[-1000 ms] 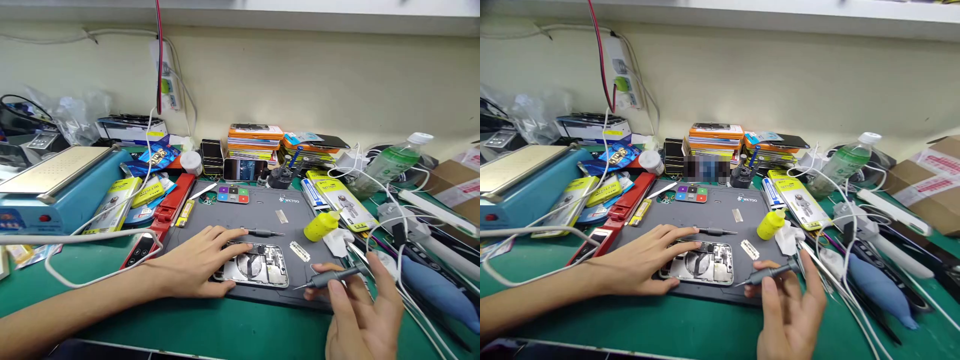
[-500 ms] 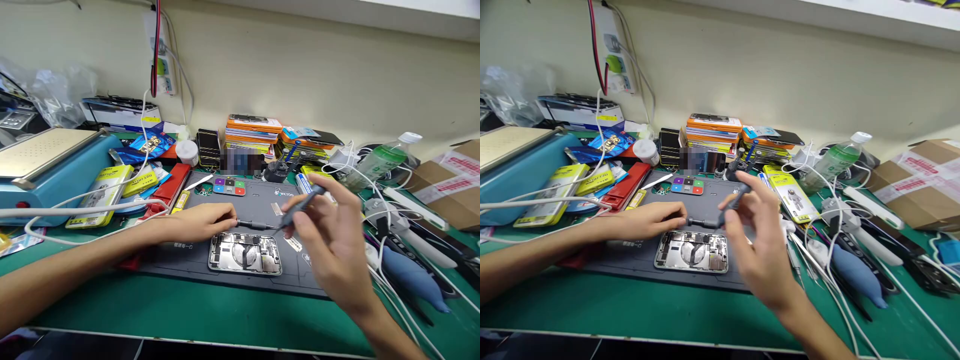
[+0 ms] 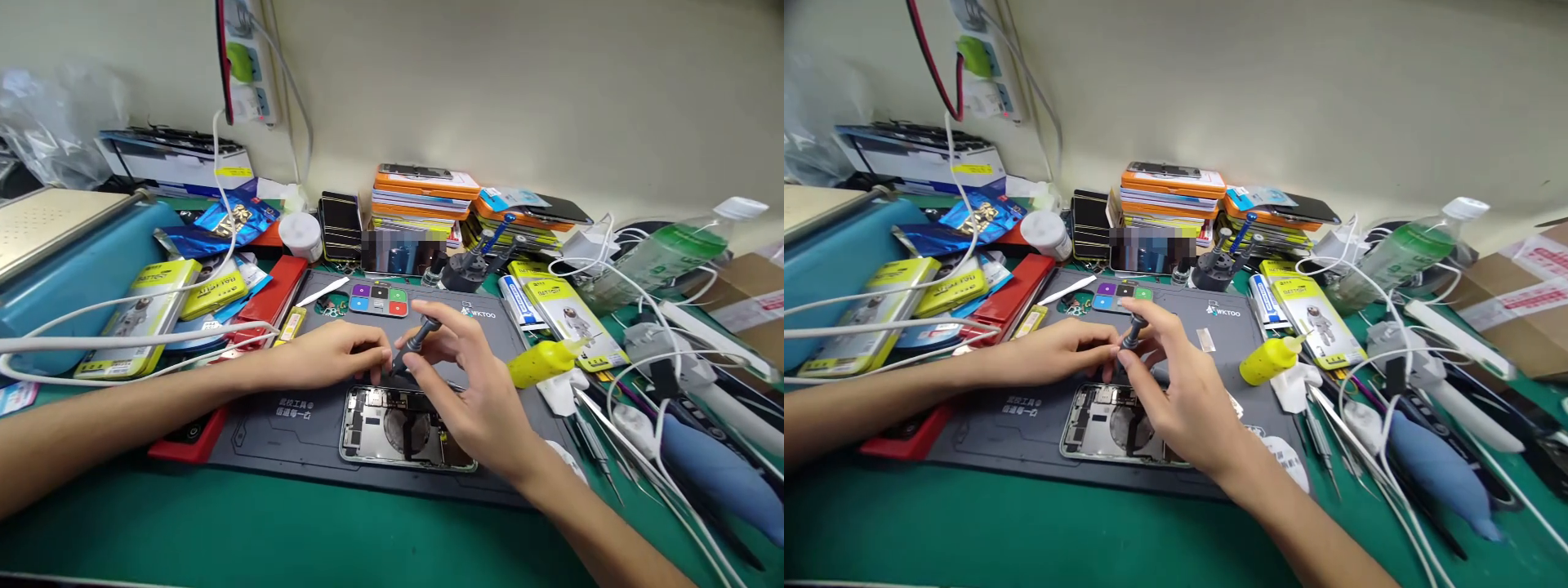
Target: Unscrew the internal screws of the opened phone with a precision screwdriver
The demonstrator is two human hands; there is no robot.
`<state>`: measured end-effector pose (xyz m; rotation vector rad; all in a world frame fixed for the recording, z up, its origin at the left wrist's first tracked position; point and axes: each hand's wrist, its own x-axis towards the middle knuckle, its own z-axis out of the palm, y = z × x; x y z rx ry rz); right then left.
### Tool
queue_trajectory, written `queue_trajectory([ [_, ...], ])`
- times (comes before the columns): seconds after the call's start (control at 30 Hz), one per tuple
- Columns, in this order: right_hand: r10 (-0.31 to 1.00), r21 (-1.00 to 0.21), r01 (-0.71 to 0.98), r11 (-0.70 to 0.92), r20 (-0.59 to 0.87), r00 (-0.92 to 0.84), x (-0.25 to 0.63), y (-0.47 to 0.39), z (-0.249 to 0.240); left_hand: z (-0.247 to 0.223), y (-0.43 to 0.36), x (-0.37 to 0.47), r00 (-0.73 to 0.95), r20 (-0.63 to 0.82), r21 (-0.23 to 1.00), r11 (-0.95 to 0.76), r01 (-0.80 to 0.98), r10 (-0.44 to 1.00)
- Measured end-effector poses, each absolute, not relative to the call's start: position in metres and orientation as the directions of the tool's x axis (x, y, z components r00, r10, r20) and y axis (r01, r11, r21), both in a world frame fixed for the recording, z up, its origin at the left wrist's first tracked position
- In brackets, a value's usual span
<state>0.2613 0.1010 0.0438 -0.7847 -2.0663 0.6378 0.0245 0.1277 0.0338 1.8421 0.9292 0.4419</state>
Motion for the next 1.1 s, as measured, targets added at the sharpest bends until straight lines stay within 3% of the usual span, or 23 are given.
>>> queue_trajectory([
  [0.47,0.544,-0.436,0.331,0.837,0.595,-0.592,0.263,0.093,0.041,0.035,0.125,0.015,0.662,-0.148,0.908,-0.164,0.385,0.735],
  [0.87,0.441,-0.428,0.17,0.888,0.685,-0.58,0.262,0.088,0.04,0.044,0.124,0.018,0.651,-0.151,0.922,-0.132,0.364,0.744],
  [1.1,0.615,-0.568,0.278,0.775,0.574,-0.54,0.26,0.083,0.044,0.036,0.126,0.015,0.647,-0.153,0.916,-0.139,0.377,0.746],
])
